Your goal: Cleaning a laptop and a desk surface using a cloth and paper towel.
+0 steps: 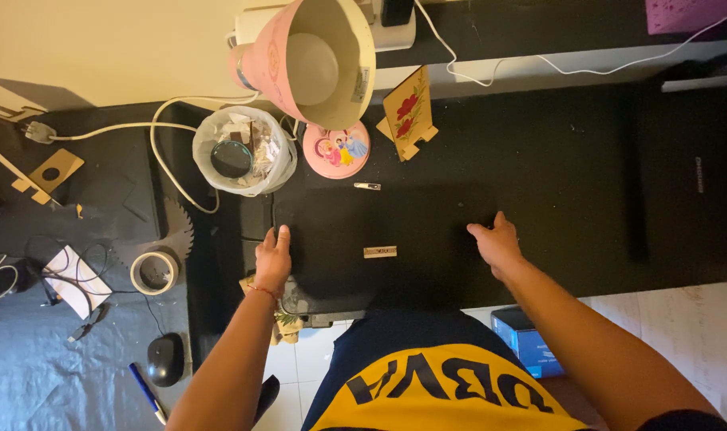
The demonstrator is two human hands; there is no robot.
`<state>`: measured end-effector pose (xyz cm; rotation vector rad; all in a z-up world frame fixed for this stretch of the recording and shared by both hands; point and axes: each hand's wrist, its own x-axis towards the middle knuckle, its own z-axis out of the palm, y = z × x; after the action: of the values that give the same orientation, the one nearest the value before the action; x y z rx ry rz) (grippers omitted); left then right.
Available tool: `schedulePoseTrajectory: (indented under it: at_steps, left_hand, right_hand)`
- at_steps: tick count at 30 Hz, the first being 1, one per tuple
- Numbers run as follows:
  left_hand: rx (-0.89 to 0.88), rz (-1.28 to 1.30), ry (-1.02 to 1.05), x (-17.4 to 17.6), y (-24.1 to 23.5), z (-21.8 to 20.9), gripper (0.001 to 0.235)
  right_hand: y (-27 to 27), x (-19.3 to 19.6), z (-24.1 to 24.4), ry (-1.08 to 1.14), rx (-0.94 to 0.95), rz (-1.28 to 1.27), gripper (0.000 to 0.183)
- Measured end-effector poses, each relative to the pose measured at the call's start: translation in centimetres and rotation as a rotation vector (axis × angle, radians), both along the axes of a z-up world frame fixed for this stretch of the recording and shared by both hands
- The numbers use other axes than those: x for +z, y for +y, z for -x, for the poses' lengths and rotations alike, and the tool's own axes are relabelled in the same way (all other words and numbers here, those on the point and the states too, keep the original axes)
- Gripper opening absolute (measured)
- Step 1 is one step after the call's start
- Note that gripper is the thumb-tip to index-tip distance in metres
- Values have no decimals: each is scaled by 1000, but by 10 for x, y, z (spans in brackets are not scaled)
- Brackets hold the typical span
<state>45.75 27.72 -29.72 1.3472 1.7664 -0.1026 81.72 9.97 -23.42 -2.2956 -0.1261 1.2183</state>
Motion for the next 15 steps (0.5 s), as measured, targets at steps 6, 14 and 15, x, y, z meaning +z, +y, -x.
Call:
schedulePoseTrajectory:
  at_steps: [6,14,15]
  left_hand:
    - [-418,-183,134,-68,0,30,53]
    - [26,-135,185,-93,-1,22,70]
    - [36,-139,190,-69,-5,14,70]
  right_hand:
    - [-5,0,-4,-27,67,35,94]
    - [-38,-38,-33,-50,121,-58,83]
    - [-44,-42,-37,-46,131,-64,83]
